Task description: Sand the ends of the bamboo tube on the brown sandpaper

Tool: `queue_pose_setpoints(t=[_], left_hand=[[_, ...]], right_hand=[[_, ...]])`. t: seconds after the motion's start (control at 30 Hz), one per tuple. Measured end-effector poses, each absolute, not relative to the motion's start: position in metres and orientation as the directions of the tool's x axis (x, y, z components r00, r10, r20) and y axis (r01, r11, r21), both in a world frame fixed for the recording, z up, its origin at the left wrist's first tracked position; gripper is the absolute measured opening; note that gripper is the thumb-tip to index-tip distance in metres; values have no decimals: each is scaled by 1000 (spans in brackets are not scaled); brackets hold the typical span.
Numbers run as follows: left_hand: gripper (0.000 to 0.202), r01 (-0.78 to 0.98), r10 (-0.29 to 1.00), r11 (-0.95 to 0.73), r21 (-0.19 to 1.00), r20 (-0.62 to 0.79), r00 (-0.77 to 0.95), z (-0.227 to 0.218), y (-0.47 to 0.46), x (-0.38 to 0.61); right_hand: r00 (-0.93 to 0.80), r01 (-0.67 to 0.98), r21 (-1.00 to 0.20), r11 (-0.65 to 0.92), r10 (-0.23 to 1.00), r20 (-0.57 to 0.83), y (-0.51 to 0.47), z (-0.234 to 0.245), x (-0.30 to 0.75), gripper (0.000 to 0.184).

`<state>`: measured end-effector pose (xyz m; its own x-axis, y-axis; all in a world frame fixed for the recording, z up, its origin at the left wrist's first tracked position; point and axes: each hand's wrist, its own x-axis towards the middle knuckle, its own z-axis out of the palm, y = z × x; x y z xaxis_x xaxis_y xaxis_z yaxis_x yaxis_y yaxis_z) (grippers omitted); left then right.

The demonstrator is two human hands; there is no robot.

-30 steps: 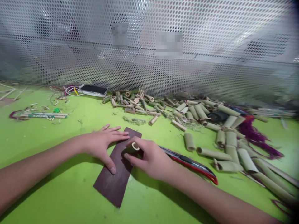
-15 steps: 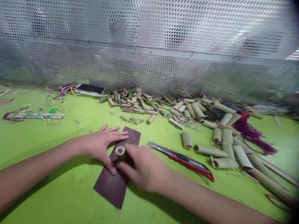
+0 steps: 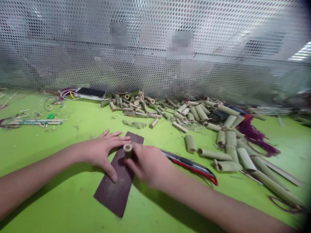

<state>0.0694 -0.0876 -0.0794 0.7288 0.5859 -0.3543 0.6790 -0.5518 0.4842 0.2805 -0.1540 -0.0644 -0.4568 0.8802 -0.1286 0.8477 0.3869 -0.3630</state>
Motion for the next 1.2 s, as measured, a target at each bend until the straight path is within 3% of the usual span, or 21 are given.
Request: queue_pose_setpoints(t=[0.1,0.23,0.37,0.5,0.63,0.73,0.87,1.0,1.13,1.2], left_hand=[[123,684,579,-544,485,-373,725,-79,-88,70],[122,682,592,-547,485,-352,725,-80,-88,69],[122,675,583,-553,489,-351,732,-79,-88,69],[120,689,591,-543,480,-365,720,-78,-88,69],[118,660,575,-570,489,-337,746,-81,-87,67],[117,636,568,-593,494,-303,765,-83,-87,66],[117,657,571,-583,478,-335,750,-83,-87,67],[118,669,583,-569,479,-339,739,-80,-88,68],[120,686,581,-550,477,-371,724,-77,-89,70],[121,690,584,-546,475,-375,720,-76,-89,70]], right_hand=[[-560,792,-385,474,815,-148,-157,-66,279,21],[-429,856,-367,364,896,-114,-156,-67,280,20],[-528,815,-376,441,833,-166,-152,-68,282,21],[-382,883,-332,332,919,-98,-149,-71,284,21],[-507,827,-360,432,850,-144,-151,-71,283,20],[-372,892,-323,315,919,-132,-152,-69,282,19],[-504,833,-345,432,851,-151,-153,-68,282,18],[-358,895,-330,300,925,-130,-151,-69,283,19],[-499,836,-348,424,851,-161,-151,-70,283,20],[-433,870,-325,371,890,-144,-151,-71,283,21]])
